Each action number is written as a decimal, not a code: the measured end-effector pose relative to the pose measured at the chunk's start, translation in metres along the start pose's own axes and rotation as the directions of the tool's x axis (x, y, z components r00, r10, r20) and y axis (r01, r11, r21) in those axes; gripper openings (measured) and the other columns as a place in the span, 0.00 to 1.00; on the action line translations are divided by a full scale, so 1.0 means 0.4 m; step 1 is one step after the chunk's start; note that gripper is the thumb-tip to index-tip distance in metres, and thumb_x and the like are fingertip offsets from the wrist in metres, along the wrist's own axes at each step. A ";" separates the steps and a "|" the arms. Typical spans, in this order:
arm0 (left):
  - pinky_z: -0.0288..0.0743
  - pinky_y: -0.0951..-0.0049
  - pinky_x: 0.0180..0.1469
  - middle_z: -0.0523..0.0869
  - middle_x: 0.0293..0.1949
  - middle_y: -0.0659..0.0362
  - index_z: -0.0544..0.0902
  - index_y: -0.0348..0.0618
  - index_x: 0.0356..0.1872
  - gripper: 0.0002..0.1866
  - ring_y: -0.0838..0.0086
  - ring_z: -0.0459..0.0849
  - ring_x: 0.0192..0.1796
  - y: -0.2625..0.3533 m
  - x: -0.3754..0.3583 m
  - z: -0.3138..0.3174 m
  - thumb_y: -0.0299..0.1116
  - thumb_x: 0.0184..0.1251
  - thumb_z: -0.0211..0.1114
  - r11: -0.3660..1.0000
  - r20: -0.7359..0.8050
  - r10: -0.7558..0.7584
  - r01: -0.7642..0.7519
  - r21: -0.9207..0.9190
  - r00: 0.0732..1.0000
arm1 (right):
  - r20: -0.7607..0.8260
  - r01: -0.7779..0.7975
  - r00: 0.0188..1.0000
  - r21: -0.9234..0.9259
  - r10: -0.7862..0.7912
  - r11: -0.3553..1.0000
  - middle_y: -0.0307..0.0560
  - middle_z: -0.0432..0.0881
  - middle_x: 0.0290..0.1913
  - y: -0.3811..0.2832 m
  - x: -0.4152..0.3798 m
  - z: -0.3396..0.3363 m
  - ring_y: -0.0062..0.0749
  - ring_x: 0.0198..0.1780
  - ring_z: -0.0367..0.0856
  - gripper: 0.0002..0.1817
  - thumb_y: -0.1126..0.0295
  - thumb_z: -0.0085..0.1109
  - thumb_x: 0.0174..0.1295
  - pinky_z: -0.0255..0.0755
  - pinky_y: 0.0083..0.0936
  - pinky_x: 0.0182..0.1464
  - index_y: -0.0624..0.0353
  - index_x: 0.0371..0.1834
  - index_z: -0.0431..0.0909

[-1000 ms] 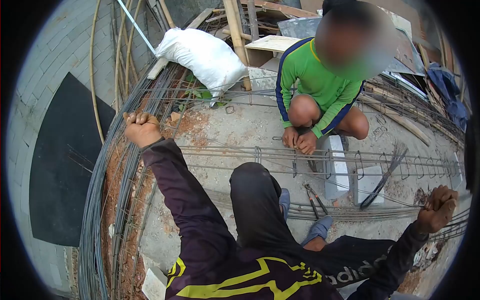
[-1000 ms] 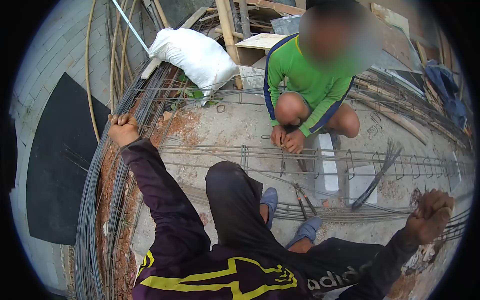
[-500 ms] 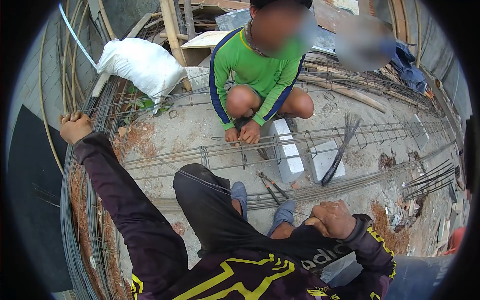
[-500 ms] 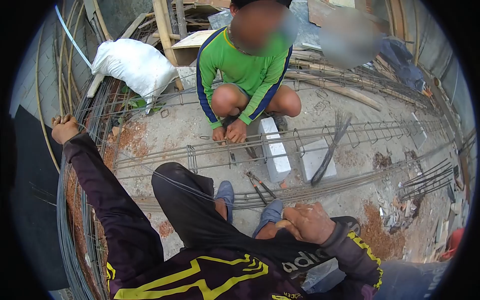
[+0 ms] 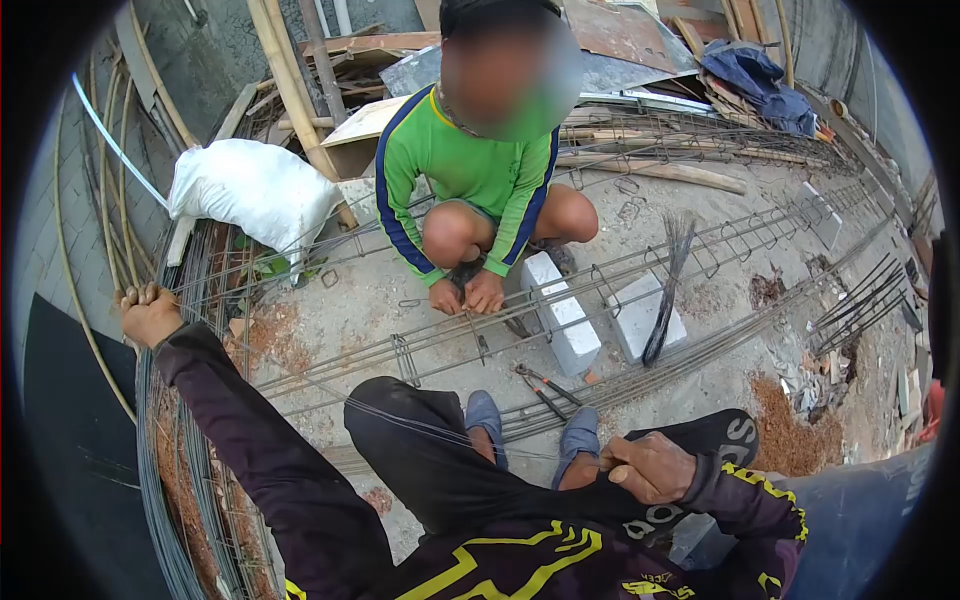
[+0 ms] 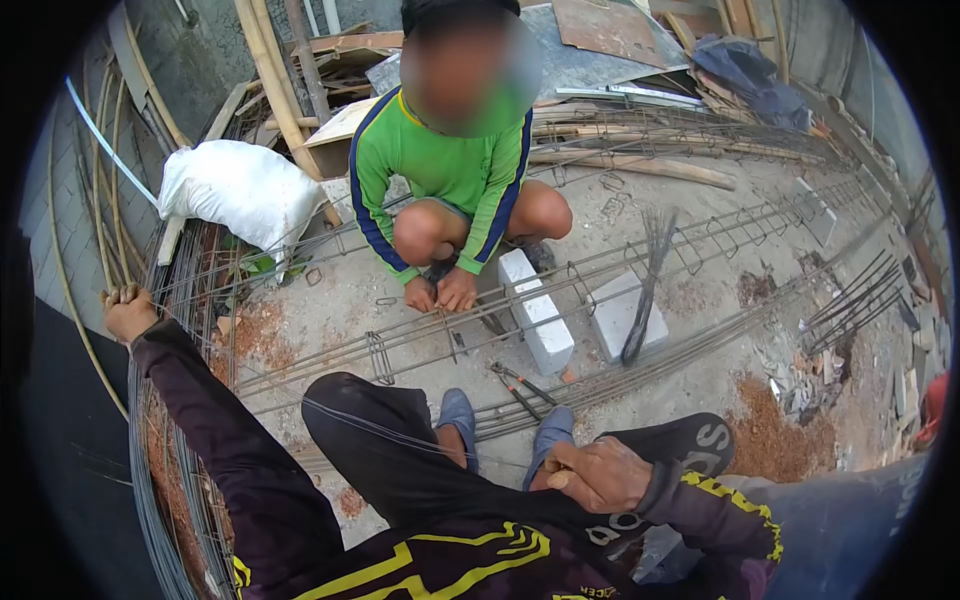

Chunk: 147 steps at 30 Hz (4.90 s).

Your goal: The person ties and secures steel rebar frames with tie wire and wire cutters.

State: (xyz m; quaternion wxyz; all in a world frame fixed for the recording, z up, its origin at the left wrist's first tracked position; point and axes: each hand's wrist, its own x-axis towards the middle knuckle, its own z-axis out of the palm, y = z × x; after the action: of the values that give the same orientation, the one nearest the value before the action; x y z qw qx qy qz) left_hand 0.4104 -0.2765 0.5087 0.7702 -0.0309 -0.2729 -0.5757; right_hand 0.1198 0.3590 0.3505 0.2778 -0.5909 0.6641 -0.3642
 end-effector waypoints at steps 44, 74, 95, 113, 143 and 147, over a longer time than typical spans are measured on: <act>0.59 0.74 0.13 0.67 0.15 0.64 0.70 0.47 0.21 0.12 0.75 0.62 0.13 -0.033 0.067 0.006 0.30 0.66 0.53 0.981 -0.090 -0.030 0.046 0.189 0.996 | -0.044 0.023 0.999 0.258 -0.012 0.966 0.50 0.79 0.28 0.046 0.012 0.078 0.45 0.29 0.82 0.08 0.66 0.45 0.71 0.71 0.36 0.31 0.59 0.40 0.71; 0.57 0.81 0.19 0.66 0.22 0.62 0.65 0.35 0.65 0.21 0.81 0.57 0.18 0.001 -0.670 -0.067 0.20 0.72 0.44 0.821 -0.018 -0.555 0.545 -0.169 0.831 | -0.984 0.971 0.112 0.078 0.140 -0.228 0.41 0.74 0.28 -0.050 -0.007 -0.262 0.25 0.25 0.71 0.07 0.70 0.44 0.72 0.74 0.23 0.31 0.61 0.42 0.71; 0.57 0.82 0.18 0.67 0.20 0.62 0.71 0.33 0.56 0.14 0.82 0.60 0.18 0.052 -0.439 0.262 0.24 0.74 0.48 0.966 0.463 0.062 0.064 -0.250 0.884 | -0.291 0.069 0.954 -0.005 -0.067 0.998 0.51 0.74 0.22 0.046 0.109 0.077 0.45 0.25 0.75 0.07 0.71 0.54 0.65 0.67 0.33 0.29 0.64 0.33 0.75; 0.58 0.83 0.18 0.68 0.21 0.64 0.75 0.37 0.55 0.14 0.83 0.60 0.18 -0.074 -0.352 0.238 0.29 0.76 0.47 0.981 0.354 -0.044 0.107 -0.160 0.934 | -0.032 0.124 0.992 0.482 -0.124 0.868 0.43 0.75 0.29 -0.033 0.086 0.179 0.30 0.32 0.71 0.11 0.70 0.47 0.71 0.66 0.27 0.38 0.65 0.39 0.78; 0.59 0.81 0.19 0.70 0.21 0.62 0.74 0.37 0.50 0.11 0.80 0.62 0.18 -0.032 -0.324 0.250 0.26 0.73 0.47 0.926 0.484 -0.151 0.295 -0.237 0.862 | -0.251 0.138 0.968 0.416 -0.033 0.899 0.44 0.74 0.21 -0.021 0.057 0.223 0.31 0.21 0.72 0.14 0.68 0.46 0.69 0.65 0.25 0.26 0.64 0.28 0.73; 0.58 0.81 0.20 0.68 0.21 0.62 0.74 0.34 0.51 0.11 0.81 0.62 0.19 -0.011 -0.357 0.278 0.24 0.72 0.48 0.908 0.494 -0.185 0.340 -0.245 0.850 | -0.470 0.048 0.876 0.306 0.107 0.951 0.40 0.72 0.18 0.015 0.080 0.197 0.24 0.19 0.69 0.15 0.67 0.47 0.69 0.62 0.22 0.23 0.63 0.25 0.74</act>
State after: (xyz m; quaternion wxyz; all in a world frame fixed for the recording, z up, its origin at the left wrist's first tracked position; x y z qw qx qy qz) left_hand 0.3368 -0.1136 0.5369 0.5806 -0.2538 -0.3508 -0.6895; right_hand 0.1747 0.3154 0.3018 0.1985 -0.4208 0.6559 -0.5944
